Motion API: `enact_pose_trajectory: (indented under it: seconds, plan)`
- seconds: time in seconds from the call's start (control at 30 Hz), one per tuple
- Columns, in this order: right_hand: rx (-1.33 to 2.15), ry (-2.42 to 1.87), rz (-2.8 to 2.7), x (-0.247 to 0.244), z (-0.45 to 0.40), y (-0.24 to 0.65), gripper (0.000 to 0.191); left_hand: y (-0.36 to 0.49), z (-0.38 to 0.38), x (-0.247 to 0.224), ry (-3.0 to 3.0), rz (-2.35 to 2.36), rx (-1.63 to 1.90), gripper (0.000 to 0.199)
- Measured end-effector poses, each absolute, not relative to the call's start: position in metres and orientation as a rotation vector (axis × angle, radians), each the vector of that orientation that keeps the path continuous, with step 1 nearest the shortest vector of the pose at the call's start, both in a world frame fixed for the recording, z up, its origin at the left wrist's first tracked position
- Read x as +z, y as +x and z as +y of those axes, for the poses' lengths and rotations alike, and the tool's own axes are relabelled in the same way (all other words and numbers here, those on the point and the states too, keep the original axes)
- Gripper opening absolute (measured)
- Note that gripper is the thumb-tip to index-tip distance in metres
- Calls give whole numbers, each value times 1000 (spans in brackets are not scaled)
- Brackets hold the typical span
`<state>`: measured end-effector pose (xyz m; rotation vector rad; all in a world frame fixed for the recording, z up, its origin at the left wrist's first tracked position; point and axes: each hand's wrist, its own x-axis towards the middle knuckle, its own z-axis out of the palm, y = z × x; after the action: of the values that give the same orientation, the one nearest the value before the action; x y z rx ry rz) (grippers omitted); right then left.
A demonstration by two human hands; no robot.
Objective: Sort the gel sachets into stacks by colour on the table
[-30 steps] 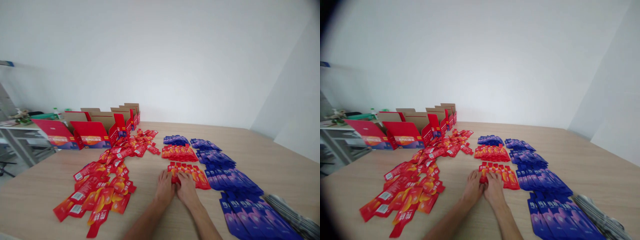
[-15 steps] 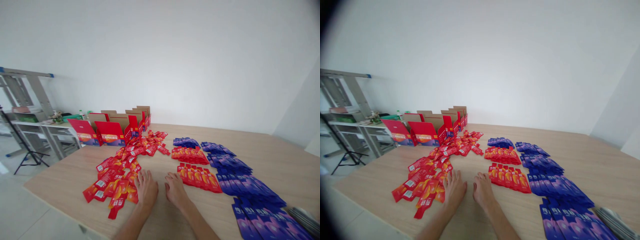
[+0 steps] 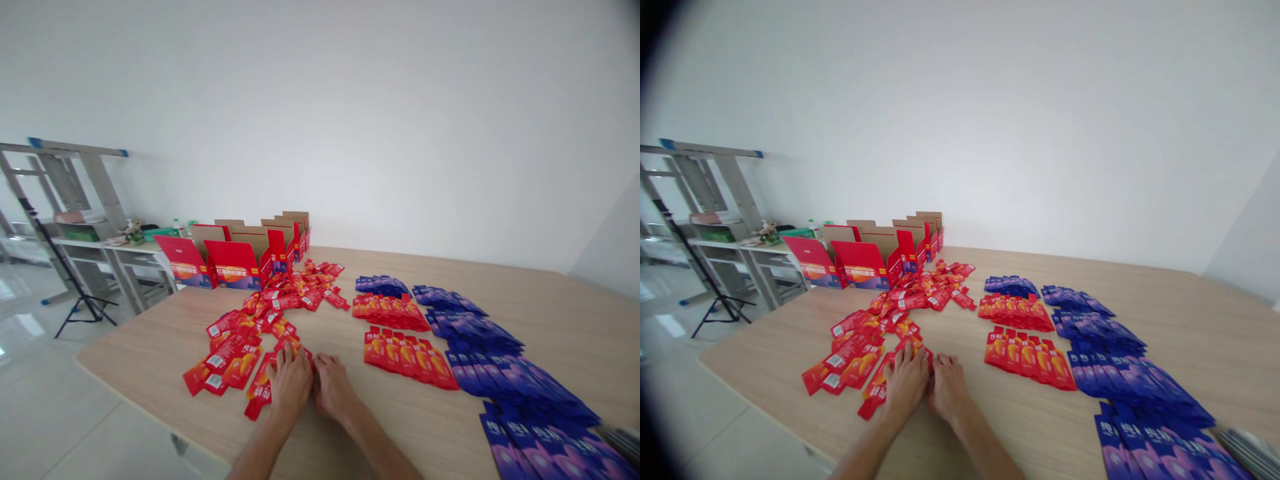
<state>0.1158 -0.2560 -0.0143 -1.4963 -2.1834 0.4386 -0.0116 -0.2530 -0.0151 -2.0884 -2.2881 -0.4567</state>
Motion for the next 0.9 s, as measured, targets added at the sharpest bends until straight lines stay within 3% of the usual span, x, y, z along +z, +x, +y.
enact_pose_trajectory:
  seconds: [0.2, 0.43, 0.63, 0.77, 0.9]
  plan:
    - [495, -1585, -2200, -5, -257, 134, 66, 6, -234, -16, -2323, -2220, -566, 46]
    - [509, -1568, -2145, -9, -248, 149, 43, 6, -196, -5, -2390, -2179, -598, 39]
    - [485, -1497, -1968, -36, -236, 157, 54, 10, -171, -7, -2569, -2193, -491, 60]
    - [425, -1497, -1819, -54, -227, 165, 57, 8, -156, -13, -2575, -2308, -900, 59]
    - [377, -1430, -1637, -58, -219, 171, 53, -2, -140, -13, -2587, -2395, -1289, 37]
